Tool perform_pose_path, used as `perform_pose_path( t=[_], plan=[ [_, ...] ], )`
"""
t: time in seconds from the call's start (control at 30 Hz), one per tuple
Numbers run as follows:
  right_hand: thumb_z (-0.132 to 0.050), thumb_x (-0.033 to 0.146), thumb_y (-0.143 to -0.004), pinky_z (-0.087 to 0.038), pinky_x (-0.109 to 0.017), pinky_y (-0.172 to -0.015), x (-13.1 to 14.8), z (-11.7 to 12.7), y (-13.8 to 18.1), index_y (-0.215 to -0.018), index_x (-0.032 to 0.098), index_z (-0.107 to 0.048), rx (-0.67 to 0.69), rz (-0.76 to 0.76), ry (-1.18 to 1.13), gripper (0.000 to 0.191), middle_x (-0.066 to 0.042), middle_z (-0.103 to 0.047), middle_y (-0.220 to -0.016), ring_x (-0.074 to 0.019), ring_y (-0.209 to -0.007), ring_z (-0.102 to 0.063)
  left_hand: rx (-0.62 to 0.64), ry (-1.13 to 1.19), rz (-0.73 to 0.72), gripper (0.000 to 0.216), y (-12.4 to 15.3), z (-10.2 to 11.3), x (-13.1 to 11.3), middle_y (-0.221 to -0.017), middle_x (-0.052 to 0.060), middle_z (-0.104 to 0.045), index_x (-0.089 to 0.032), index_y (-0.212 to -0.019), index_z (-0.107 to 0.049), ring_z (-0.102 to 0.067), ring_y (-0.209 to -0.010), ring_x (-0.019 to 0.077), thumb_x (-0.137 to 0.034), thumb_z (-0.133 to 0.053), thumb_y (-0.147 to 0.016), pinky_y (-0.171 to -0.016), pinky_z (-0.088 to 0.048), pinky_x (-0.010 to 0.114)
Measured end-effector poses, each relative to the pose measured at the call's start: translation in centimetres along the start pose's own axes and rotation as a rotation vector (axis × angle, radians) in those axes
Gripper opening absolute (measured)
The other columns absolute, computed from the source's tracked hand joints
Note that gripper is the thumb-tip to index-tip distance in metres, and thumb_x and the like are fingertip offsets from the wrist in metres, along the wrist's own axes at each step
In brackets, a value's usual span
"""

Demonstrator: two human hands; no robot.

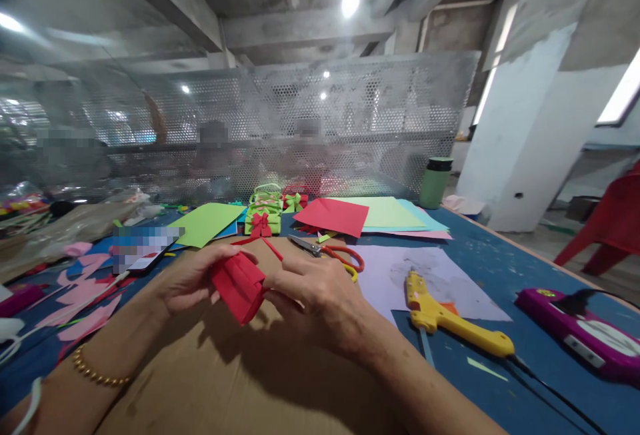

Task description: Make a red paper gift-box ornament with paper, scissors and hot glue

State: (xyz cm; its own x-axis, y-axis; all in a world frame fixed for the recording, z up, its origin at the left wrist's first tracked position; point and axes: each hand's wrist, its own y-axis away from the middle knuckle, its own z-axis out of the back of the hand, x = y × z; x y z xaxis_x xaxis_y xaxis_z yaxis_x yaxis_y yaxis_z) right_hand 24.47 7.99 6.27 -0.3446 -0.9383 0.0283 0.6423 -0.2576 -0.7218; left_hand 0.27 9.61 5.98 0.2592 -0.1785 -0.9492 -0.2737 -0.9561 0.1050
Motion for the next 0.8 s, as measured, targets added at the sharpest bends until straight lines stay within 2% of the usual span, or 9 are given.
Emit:
perform_pose_path(
  t=[0.17, 0.37, 0.5, 0.63, 0.8],
  plan=[
    [-0.055, 0.023, -0.097, -0.039, -0.028, -0.062, 0.21, 0.25, -0.2, -0.09, 0.022, -0.07, 0.074, -0.019, 0.018, 0.017, -0.001, -0.064, -0.074, -0.0129, -0.066, -0.054, 0.021, -0.066, 0.032, 0.024, 0.02, -0.08, -0.05, -0.067, 0.009, -0.071, -0.005, -0.092, -0.074, -0.059, -0.041, 0.0116, -0.026, -0.064, -0.087, -0.031, -0.043, 0.016],
    [-0.056, 0.024, -0.095, -0.039, -0.029, -0.064, 0.55, 0.38, -0.32, -0.083, 0.021, -0.069, 0.138, 0.011, 0.139, 0.018, -0.003, -0.066, -0.077, -0.0134, -0.067, -0.054, 0.043, -0.11, 0.041, 0.023, -0.13, 0.13, 0.13, -0.067, 0.008, -0.07, -0.007, -0.091, -0.073, -0.06, -0.044, 0.0118, -0.028, -0.064, -0.087, -0.033, -0.044, 0.016],
    [-0.054, 0.027, -0.097, -0.039, -0.03, -0.066, 0.8, 0.45, -0.4, -0.087, 0.021, -0.069, 0.176, 0.014, 0.182, 0.019, -0.004, -0.067, -0.082, -0.0148, -0.069, -0.055, 0.052, -0.094, 0.027, 0.02, -0.17, 0.16, 0.25, -0.07, 0.009, -0.07, -0.007, -0.089, -0.074, -0.061, -0.049, 0.0121, -0.026, -0.067, -0.084, -0.042, -0.048, 0.018],
    [-0.054, 0.034, -0.098, -0.038, -0.031, -0.064, 0.8, 0.37, -0.42, -0.092, 0.022, -0.07, 0.187, 0.013, 0.182, 0.021, -0.004, -0.068, -0.083, -0.0161, -0.071, -0.057, 0.043, -0.097, 0.04, 0.022, -0.24, 0.11, 0.37, -0.069, 0.008, -0.069, -0.008, -0.09, -0.073, -0.059, -0.048, 0.0117, -0.028, -0.068, -0.084, -0.042, -0.047, 0.019],
    [-0.055, 0.032, -0.098, -0.037, -0.032, -0.062, 0.84, -0.02, -0.39, -0.095, 0.019, -0.069, 0.168, 0.019, 0.215, 0.019, -0.004, -0.069, -0.083, -0.0168, -0.069, -0.056, 0.032, -0.063, 0.05, 0.017, -0.29, 0.02, 0.5, -0.077, 0.009, -0.071, -0.01, -0.088, -0.073, -0.065, -0.059, 0.0149, -0.026, -0.069, -0.083, -0.06, -0.058, 0.027]
  ],
)
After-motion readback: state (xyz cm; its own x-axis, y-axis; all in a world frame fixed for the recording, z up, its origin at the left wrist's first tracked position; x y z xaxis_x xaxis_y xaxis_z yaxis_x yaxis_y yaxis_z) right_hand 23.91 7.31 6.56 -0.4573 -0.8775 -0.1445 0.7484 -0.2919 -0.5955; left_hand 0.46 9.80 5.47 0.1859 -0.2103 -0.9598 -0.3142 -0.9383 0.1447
